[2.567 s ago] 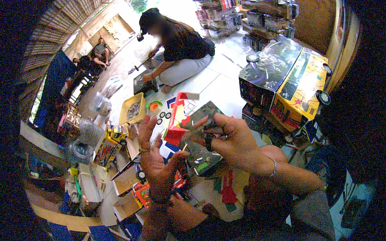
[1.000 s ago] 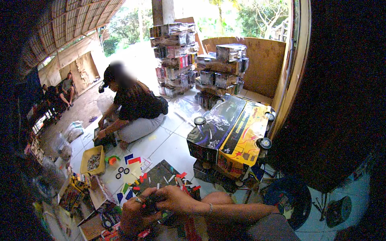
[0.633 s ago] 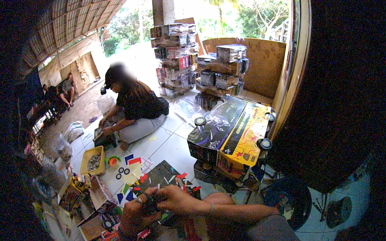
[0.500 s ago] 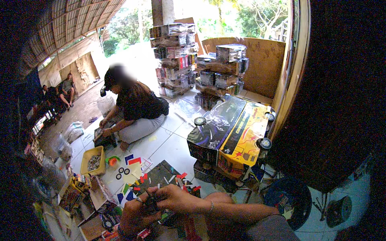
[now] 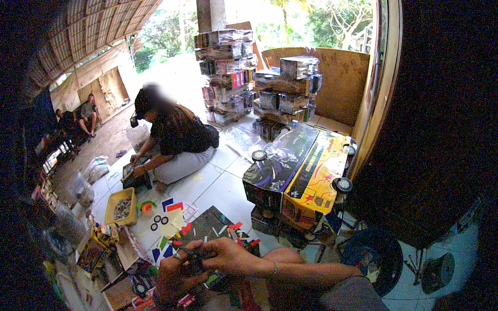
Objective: The person uses scissors to cut a red printed paper strip into smaller pieces. They then fold the cut pieces and apply glue to attach them to a small cardboard box, forming a decorative frame.
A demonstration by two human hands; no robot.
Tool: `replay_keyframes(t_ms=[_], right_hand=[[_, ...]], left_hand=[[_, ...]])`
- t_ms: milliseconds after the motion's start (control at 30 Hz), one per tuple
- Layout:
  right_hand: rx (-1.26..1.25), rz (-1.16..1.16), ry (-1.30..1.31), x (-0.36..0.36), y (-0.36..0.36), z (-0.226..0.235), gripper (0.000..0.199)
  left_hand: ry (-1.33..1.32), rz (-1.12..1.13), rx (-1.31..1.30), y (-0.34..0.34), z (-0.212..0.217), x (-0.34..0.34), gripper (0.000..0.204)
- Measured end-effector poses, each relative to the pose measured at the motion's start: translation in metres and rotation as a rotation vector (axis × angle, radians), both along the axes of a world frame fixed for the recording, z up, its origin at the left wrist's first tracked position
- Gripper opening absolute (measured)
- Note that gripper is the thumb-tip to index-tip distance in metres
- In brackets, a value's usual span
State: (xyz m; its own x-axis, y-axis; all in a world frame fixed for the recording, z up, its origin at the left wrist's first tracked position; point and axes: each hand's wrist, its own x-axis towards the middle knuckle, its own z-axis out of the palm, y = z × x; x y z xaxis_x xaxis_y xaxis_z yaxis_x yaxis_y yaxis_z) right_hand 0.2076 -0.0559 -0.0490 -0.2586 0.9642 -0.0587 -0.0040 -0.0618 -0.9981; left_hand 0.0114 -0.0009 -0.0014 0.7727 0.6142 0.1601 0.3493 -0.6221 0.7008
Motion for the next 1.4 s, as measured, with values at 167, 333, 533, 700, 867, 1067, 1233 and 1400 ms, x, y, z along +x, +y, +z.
replay_keyframes(t_ms=[167,333,533,700,867,1067,1233,1400], right_hand=[[0.051,0.022,0.007,-0.001,0.001,0.0,0.027],[0.056,0.01,0.136,-0.003,-0.001,0.0,0.023],[-0.034,0.125,0.047,0.003,0.007,-0.006,0.031],[0.075,0.058,0.109,-0.002,0.005,-0.008,0.03],[0.096,0.006,0.135,-0.005,0.002,-0.003,0.028],[0.129,-0.008,0.057,-0.004,0.002,-0.002,0.026],[0.034,-0.194,-0.152,0.008,0.002,0.003,0.034],[0.243,-0.493,0.256,0.011,0.002,0.017,0.021]], left_hand=[[-0.001,-0.041,0.02,0.003,-0.001,-0.001,0.076],[0.007,-0.049,0.022,0.004,-0.002,-0.001,0.075],[0.075,-0.001,0.024,0.003,0.0,-0.002,0.073],[-0.063,0.005,0.041,0.002,-0.001,0.0,0.072],[-0.068,-0.005,0.021,0.003,-0.001,-0.002,0.073],[-0.091,-0.038,-0.146,0.003,0.004,0.0,0.08],[-0.211,0.017,-0.002,0.005,0.0,-0.007,0.091],[-0.586,0.482,-0.071,0.016,-0.012,-0.012,0.035]])
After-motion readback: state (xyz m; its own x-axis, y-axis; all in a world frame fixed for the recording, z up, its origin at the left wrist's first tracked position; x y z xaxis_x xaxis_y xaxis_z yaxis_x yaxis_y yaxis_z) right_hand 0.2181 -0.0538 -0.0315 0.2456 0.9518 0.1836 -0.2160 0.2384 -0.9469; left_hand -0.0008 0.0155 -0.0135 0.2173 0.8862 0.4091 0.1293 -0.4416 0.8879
